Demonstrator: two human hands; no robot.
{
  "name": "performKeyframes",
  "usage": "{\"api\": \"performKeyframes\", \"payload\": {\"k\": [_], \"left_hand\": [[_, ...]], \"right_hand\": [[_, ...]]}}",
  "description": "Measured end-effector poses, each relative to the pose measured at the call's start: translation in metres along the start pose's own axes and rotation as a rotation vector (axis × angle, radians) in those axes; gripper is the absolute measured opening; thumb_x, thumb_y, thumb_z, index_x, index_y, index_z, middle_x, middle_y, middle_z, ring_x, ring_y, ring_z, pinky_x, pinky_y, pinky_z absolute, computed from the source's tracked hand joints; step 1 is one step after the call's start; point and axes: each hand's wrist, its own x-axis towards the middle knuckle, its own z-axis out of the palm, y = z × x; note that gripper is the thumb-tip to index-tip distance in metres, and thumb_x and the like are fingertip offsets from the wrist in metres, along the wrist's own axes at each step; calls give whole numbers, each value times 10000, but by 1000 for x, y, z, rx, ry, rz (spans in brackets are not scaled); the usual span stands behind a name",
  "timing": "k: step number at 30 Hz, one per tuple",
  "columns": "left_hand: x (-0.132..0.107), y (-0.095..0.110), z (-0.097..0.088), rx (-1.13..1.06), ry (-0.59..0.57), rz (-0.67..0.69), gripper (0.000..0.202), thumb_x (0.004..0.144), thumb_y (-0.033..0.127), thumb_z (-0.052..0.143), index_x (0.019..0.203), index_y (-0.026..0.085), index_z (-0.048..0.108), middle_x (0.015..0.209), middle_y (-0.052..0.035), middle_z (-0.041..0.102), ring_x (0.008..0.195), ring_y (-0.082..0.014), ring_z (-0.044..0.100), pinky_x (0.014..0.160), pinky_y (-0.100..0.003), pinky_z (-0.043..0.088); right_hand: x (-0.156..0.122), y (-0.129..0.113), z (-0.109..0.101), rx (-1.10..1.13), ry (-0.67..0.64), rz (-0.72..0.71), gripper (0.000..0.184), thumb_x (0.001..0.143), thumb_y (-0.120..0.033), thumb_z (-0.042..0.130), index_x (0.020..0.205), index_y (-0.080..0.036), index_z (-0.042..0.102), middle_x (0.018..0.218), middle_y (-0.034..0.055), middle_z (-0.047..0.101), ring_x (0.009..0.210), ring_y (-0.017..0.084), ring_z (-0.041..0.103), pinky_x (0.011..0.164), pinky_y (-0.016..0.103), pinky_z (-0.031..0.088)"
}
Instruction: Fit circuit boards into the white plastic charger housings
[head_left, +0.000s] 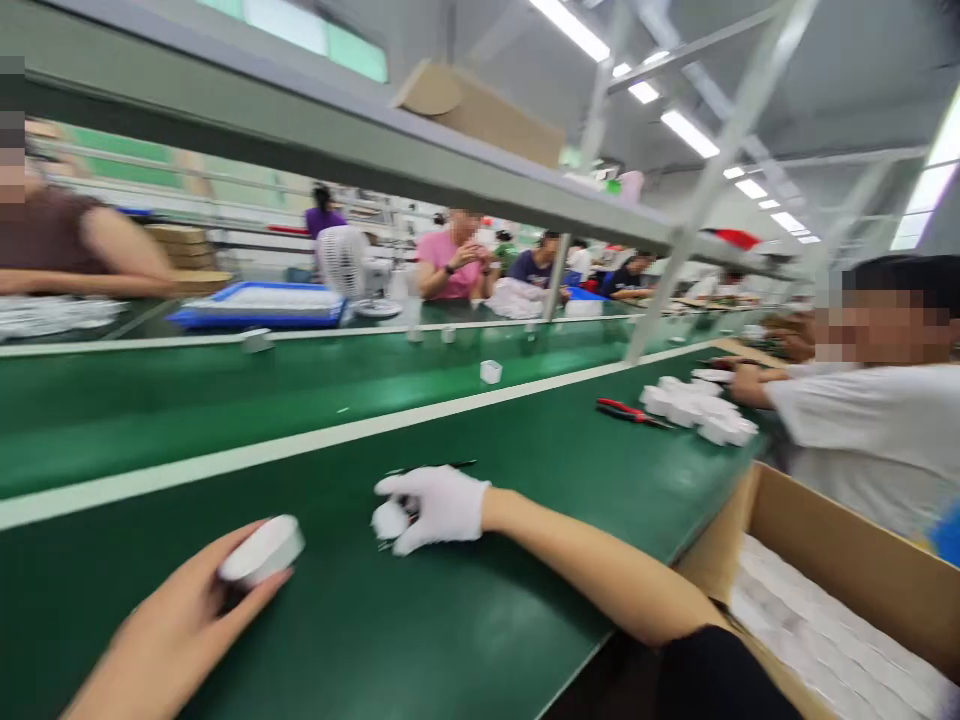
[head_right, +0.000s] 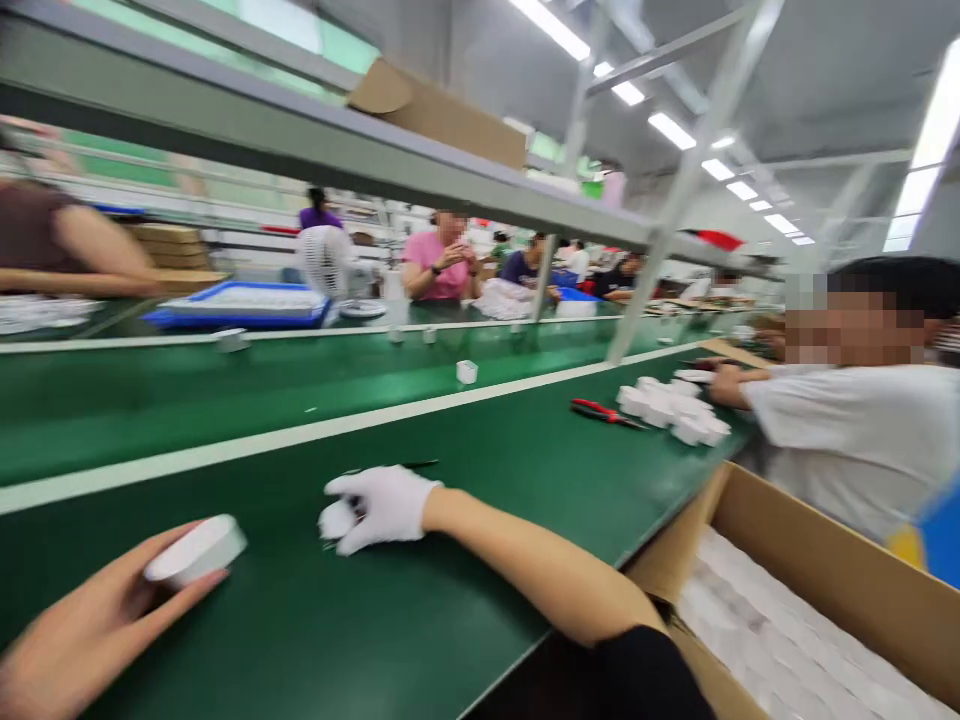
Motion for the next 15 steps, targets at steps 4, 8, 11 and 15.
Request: {"api": "performKeyframes", "payload": {"k": [4,8,11,15], "left_hand": [[-37,-13,-26,-33,-9,57,465,746,453,598,1155,235,551,1108,-30,612,964,-230,590,825,-332,476],[-33,-2,-23,-75,-26,57,489,730,386,637,1190,248,543,1050,-28,590,791,-189,568,684,-295,467],[-32,-2,-22,-176,-50,70,378,762,310,584,1134,245,577,966,-14,606,700,-160,522,647,-281,453],[-35,-5,-22,-209,-52,60,416,751,252,580,1165,241,553,1064,-27,597,804,-176,549,715,-295,467]], "right_hand": [[2,6,5,189,40,135,685,552,-164,755,1213,-165,575,959,21,645,704,106,564,701,239,489],[2,4,13,165,67,142,543,607,-201,703,1138,-156,601,778,-8,603,613,100,508,598,245,467],[-1,4,15,112,111,47,480,618,-210,668,1090,-159,601,813,2,605,662,113,524,634,259,473],[-2,0,11,119,139,40,519,676,-153,547,1195,-171,539,964,36,600,697,106,544,712,282,493]]}}
